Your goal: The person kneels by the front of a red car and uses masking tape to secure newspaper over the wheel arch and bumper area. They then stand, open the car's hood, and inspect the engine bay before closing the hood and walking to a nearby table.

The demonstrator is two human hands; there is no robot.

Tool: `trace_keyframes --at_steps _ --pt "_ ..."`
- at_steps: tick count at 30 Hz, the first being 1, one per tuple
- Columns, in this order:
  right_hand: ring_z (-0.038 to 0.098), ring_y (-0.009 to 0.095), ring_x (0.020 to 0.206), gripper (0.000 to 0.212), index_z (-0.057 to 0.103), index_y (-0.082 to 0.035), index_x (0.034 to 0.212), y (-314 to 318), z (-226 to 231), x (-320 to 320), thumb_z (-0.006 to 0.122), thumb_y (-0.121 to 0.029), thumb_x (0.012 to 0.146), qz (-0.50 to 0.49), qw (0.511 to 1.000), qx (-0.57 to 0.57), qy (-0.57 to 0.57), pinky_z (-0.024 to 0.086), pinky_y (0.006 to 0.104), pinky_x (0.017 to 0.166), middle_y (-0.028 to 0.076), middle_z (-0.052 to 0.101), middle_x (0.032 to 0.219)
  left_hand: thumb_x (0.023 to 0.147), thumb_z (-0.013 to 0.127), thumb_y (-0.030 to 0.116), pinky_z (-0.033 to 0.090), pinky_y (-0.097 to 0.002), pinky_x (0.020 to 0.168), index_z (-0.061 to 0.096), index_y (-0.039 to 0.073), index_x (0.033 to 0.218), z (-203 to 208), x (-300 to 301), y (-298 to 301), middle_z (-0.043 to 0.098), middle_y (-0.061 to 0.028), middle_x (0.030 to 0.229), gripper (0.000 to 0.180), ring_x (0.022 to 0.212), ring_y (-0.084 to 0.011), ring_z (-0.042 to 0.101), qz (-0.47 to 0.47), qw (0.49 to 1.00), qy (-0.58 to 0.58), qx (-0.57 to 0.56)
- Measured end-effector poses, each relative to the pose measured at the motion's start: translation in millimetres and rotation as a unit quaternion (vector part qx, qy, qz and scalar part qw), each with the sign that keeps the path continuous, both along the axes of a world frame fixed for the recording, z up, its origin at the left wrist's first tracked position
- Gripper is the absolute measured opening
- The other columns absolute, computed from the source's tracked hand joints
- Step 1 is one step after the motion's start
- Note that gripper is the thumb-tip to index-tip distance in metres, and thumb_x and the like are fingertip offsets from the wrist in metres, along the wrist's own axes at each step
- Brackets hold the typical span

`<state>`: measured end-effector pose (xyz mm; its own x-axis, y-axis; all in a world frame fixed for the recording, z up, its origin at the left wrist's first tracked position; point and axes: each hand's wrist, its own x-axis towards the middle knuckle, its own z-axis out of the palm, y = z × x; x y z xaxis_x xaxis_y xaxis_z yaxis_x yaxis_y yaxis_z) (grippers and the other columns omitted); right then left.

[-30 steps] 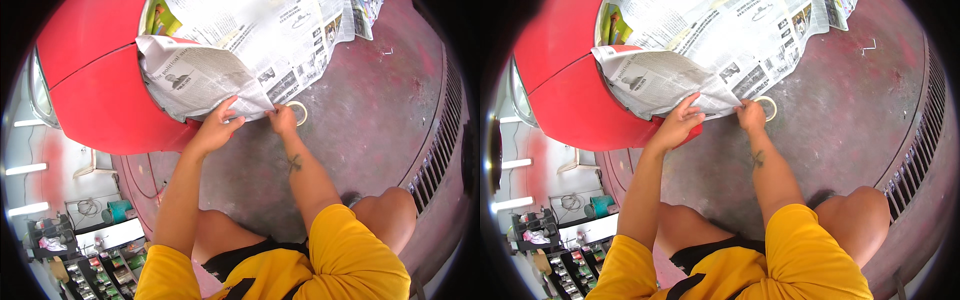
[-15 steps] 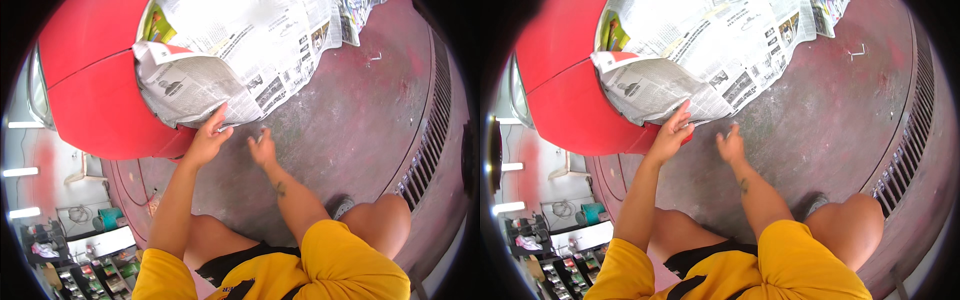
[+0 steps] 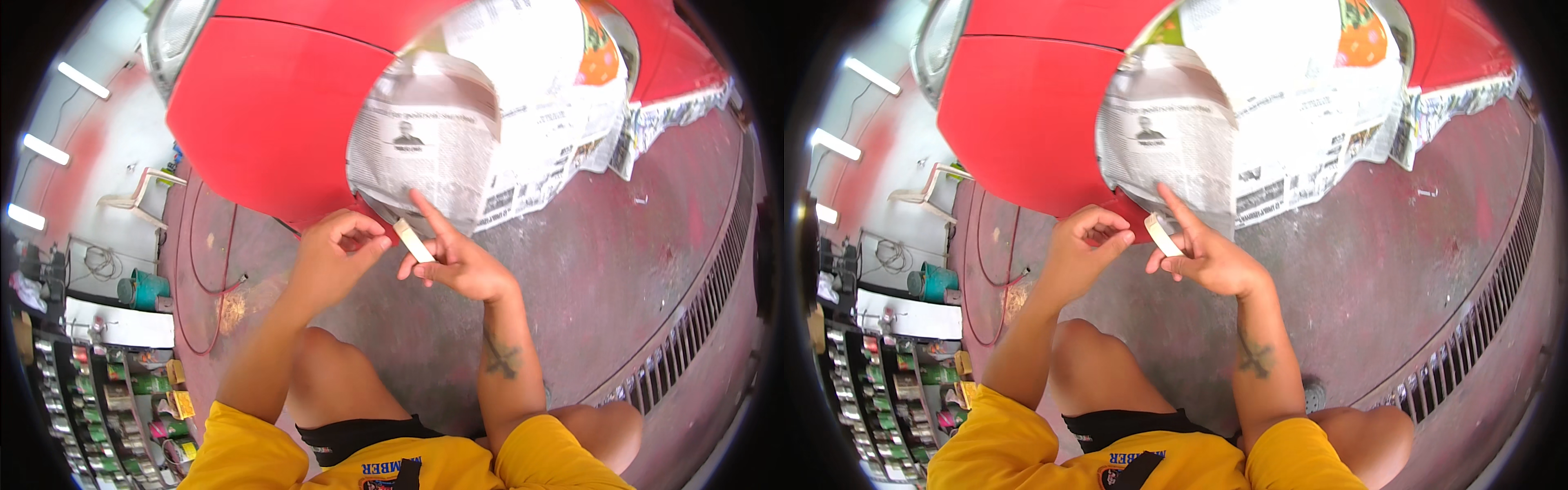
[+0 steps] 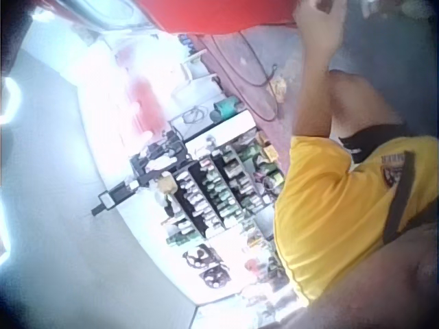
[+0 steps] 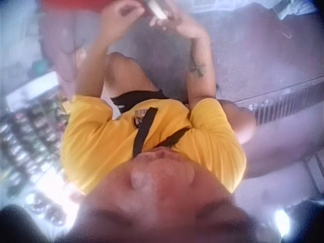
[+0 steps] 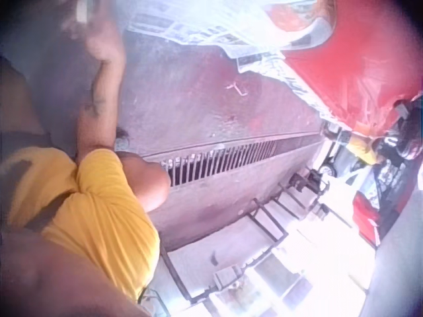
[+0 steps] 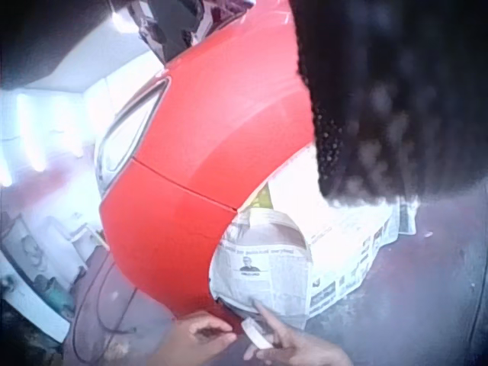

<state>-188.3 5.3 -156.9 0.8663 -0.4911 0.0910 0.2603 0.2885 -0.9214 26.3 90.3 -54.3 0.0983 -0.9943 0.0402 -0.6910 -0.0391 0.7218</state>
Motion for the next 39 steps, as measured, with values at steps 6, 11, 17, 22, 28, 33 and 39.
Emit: trace_keyframes --at_steps 6,11,17,22,28,33,39 --pt "0.067 0.015 0.103 0.107 0.000 -0.021 0.176 11.0 43.7 0.4 0.056 0.017 0.093 -0.007 0.996 -0.084 -0.013 0.053 0.0299 0.088 0.012 0.072 0.116 0.093 0.082 0.014 0.057 -0.0337 0.089 0.074 0.003 0.120 30.8 -17.4 18.5 0.069 -0.0100 0.125 0.030 0.108 -0.0211 0.070 -0.043 0.980 -0.106 -0.162" --pt "0.074 0.022 0.107 0.105 0.003 -0.018 0.176 18.4 62.9 -1.5 0.058 0.016 0.092 -0.024 0.984 -0.174 0.010 0.054 0.0339 0.096 0.014 0.070 0.126 0.103 0.071 0.009 0.059 -0.0351 0.096 0.069 0.001 0.134 26.3 -0.8 2.2 0.064 -0.0110 0.134 0.032 0.112 -0.0193 0.069 -0.006 0.984 0.177 -0.032" --pt "0.075 0.023 0.102 0.103 0.009 -0.017 0.175 17.9 65.8 -9.3 0.058 0.014 0.090 -0.045 0.976 -0.213 0.008 0.055 0.0356 0.094 0.015 0.069 0.127 0.103 0.069 0.006 0.059 -0.0304 0.091 0.072 -0.003 0.124 38.1 -1.0 -1.9 0.073 -0.0109 0.119 0.022 0.099 -0.0136 0.071 -0.057 0.996 0.073 0.017" --pt "0.076 0.020 0.100 0.097 0.026 -0.016 0.173 13.8 70.6 -15.0 0.057 0.014 0.086 -0.037 0.974 -0.221 0.013 0.057 0.0343 0.090 0.011 0.067 0.129 0.102 0.071 0.011 0.054 -0.0310 0.089 0.070 -0.002 0.105 48.5 -4.9 -5.8 0.071 -0.0042 0.100 0.013 0.098 -0.0137 0.068 -0.059 0.994 0.085 0.035" --pt "0.057 0.011 0.059 0.060 0.059 -0.012 0.153 4.7 62.2 -19.9 0.074 -0.006 0.095 -0.400 0.903 -0.156 -0.009 0.047 0.0273 0.063 0.001 0.059 0.062 0.106 0.065 0.008 0.046 -0.0236 0.081 0.064 0.004 0.109 65.4 -26.7 -19.3 0.059 0.0024 0.111 0.006 0.095 -0.0042 0.052 -0.105 0.989 0.067 0.077" --pt "0.050 0.009 0.053 0.049 0.070 -0.013 0.140 1.0 73.7 -39.2 0.078 -0.006 0.092 -0.499 0.821 -0.274 0.042 0.042 0.0271 0.056 0.001 0.052 0.057 0.099 0.076 0.015 0.045 -0.0260 0.066 0.068 0.005 0.100 74.9 -49.2 -34.1 0.068 0.0013 0.092 0.013 0.075 -0.0055 0.055 -0.107 0.985 0.110 0.076" --pt "0.057 0.008 0.066 0.040 0.070 -0.007 0.134 -22.7 64.5 -53.7 0.073 -0.004 0.094 -0.748 0.639 -0.180 -0.016 0.046 0.0261 0.062 0.003 0.062 0.079 0.098 0.077 0.006 0.046 -0.0229 0.071 0.069 0.003 0.096 75.9 -92.1 -39.9 0.069 0.0008 0.086 0.009 0.080 -0.0040 0.058 -0.074 0.986 -0.014 -0.150"
